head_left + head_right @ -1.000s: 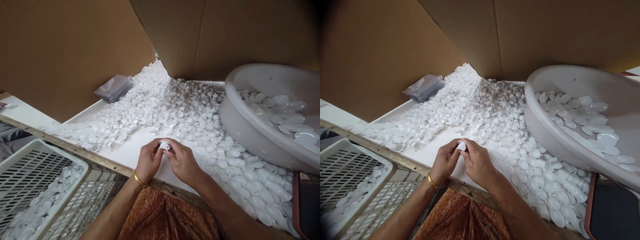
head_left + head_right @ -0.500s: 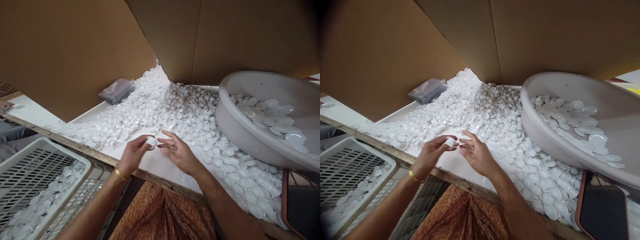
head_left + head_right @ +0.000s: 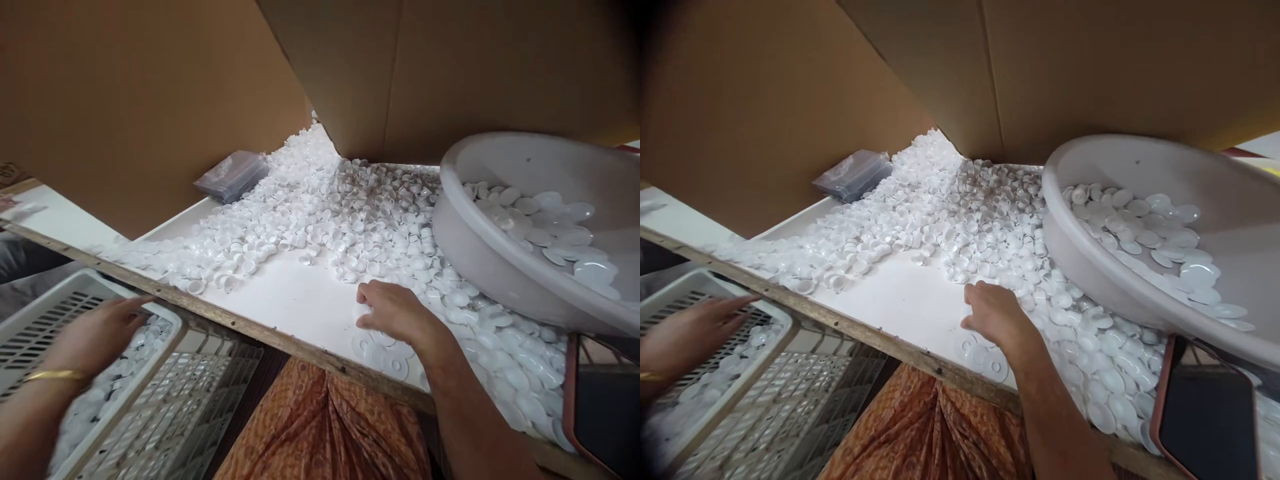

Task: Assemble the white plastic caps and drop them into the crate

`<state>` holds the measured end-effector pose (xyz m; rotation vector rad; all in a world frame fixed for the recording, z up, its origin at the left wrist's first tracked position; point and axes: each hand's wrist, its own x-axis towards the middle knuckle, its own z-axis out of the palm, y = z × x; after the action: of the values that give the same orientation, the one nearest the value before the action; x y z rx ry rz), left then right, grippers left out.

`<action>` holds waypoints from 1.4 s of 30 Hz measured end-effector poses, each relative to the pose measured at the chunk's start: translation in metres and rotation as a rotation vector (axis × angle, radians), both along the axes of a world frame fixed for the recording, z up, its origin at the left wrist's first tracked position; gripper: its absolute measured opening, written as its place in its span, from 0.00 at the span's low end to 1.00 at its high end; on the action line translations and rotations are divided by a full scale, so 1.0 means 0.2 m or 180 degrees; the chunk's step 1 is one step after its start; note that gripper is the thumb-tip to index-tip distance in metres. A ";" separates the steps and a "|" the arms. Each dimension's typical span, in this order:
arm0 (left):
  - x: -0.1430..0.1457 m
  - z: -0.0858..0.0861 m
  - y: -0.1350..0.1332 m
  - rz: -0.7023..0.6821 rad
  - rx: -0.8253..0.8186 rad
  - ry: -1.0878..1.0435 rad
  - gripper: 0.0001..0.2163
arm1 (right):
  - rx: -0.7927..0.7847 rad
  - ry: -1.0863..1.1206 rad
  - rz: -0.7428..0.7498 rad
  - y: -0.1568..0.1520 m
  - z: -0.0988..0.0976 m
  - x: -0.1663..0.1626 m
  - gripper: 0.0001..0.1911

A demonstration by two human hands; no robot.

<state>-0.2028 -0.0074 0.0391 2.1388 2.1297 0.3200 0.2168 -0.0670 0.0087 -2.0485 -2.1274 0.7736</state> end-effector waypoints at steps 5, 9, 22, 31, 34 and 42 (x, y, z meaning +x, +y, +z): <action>0.67 -0.09 0.18 -0.1572 0.0004 -0.0606 0.13 | 0.0273 0.0242 0.0326 0.00 -0.04 -0.04 0.10; 1.05 -0.21 0.31 -0.1892 0.0108 -0.0498 0.14 | 0.0547 0.1168 0.0085 0.03 -0.05 -0.04 0.04; 1.18 -0.20 0.03 -0.0860 -0.1517 -0.4026 0.08 | 0.0277 0.4034 -0.0855 0.07 -0.06 -0.14 0.02; 1.24 -0.23 -0.01 -0.0683 -0.0840 -0.3789 0.07 | 0.0619 0.4314 -0.0817 0.06 -0.06 -0.19 0.18; 1.26 -0.23 -0.04 -0.0689 -0.0413 -0.3409 0.06 | 0.0734 0.4212 -0.0755 0.06 -0.06 -0.20 0.20; 1.31 -0.21 -0.08 -0.1319 0.0892 -0.2452 0.04 | 0.1376 0.3875 -0.0580 0.06 -0.06 -0.21 0.15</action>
<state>0.0600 -0.0242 -0.0035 2.0286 1.2446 1.2084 0.1744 -0.0551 -0.0025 -1.0248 -1.2177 1.0191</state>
